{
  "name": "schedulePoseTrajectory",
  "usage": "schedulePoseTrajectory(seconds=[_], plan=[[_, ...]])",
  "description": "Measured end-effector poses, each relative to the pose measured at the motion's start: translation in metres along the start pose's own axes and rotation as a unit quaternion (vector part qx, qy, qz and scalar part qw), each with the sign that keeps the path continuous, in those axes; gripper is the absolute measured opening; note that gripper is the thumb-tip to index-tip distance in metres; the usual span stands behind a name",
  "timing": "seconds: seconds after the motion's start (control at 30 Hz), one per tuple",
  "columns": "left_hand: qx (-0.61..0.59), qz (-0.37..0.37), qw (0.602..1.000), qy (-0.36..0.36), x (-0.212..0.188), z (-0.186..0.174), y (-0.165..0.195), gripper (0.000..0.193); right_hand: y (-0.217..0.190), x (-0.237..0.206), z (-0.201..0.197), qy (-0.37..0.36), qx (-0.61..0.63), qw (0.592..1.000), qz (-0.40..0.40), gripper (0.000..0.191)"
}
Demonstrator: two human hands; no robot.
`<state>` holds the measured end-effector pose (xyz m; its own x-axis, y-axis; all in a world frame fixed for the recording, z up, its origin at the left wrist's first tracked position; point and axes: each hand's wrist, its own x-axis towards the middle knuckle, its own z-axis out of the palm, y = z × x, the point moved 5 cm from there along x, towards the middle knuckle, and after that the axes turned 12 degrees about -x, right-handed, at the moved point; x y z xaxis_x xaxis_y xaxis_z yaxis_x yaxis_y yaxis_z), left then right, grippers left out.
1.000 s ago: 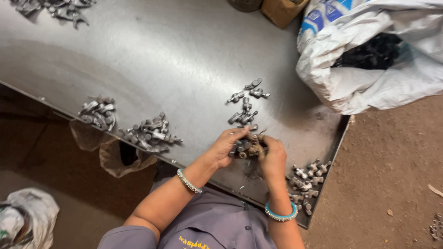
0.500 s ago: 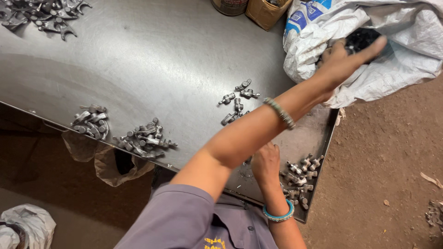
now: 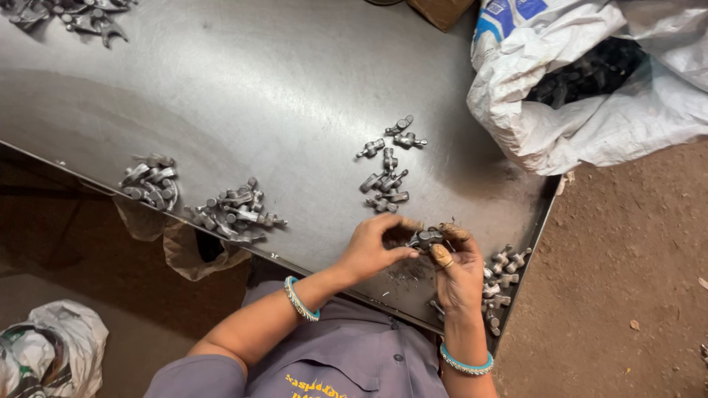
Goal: The person picks up small metal castings from a steel table one at a time, turns them in their hands, and places them into sorted piles, occasionally brushing debris aside. Near the end, other workers bring a large sack and pour more castings onto the table.
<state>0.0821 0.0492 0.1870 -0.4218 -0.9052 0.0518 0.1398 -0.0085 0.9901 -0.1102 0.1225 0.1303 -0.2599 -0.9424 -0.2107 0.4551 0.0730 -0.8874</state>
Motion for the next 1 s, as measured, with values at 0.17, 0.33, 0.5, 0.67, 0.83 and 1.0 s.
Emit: schedulePoseTrajectory(seconds=[0.17,0.33,0.5,0.67,0.83,1.0], plan=[[-0.263,-0.128,0.955,0.057,-0.023,-0.003,-0.066,0.02,0.022,-0.007,0.003,-0.008,-0.004,0.998,0.068,0.039],[-0.293,-0.178,0.936,0.076,-0.032,-0.011,-0.107,0.021,0.035,-0.011,0.006,-0.024,-0.019,0.995,0.092,0.032],[-0.359,-0.255,0.891,0.108,-0.03,-0.019,-0.123,0.033,0.016,-0.016,0.038,-0.051,-0.306,0.95,-0.038,0.028],[-0.328,-0.238,0.909,0.1,-0.009,-0.04,-0.096,0.038,-0.025,0.022,0.089,0.019,-0.622,0.76,-0.189,0.042],[0.145,-0.106,0.973,0.147,0.019,-0.074,-0.037,0.093,-0.031,0.055,0.122,-0.016,-0.676,0.71,-0.194,0.049],[0.153,-0.171,0.97,0.083,0.028,-0.073,-0.035,0.106,-0.018,0.056,0.086,-0.033,-0.568,0.817,-0.095,0.039]])
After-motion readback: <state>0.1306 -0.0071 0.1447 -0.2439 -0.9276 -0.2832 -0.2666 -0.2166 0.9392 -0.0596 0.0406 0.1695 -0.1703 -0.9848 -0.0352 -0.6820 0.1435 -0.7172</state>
